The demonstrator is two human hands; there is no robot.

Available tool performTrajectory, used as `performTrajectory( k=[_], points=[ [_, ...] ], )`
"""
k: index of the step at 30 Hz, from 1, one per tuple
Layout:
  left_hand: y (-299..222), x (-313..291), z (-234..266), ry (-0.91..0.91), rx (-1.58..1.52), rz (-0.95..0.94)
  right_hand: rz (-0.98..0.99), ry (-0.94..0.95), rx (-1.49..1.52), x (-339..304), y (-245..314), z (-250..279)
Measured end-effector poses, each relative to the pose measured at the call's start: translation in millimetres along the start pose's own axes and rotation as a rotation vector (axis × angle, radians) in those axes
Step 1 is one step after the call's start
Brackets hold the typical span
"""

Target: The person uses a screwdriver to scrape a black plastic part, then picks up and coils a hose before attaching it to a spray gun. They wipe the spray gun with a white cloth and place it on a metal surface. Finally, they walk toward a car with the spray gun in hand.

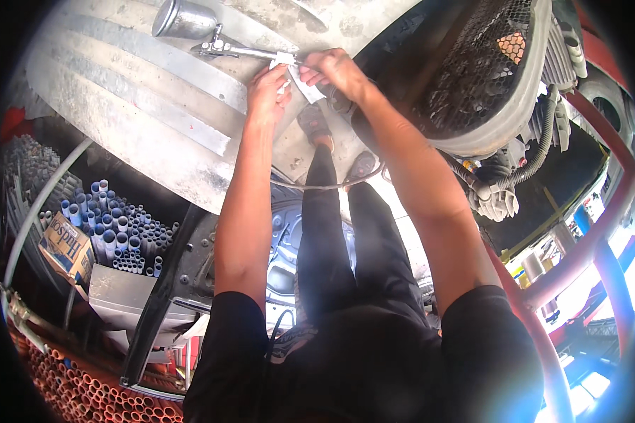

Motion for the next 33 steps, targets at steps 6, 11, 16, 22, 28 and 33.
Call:
performTrajectory(
  k=[6,11,16,22,28,33],
  points=[
    [-2,0,-2,0.153,-0.066,0.027,-0.371,0.289,-0.062,15,27,-15],
    [-8,-7,2,0.213,0.04,0.01,-0.257,0.113,0.173,46,23,-25],
    [-16,-16,7,0.051,0.105,-0.04,0.064,-0.047,0.105,62,22,-9],
    [-20,-18,5,-0.043,0.236,-0.099,0.297,-0.036,-0.288,55,66,-2],
    [-11,-14,2,-0.085,0.152,-0.053,0.178,-0.056,-0.302,59,42,-2],
    [-15,-19,1,-0.095,0.166,-0.088,0.137,-0.191,0.306,64,41,-1]
  ],
)
Point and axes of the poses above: each hand's wrist, its own x-axis towards the middle knuckle, its own z-axis out of the back of the hand, y = z × x, the point moved 4 cm from there along x, towards the middle knuckle
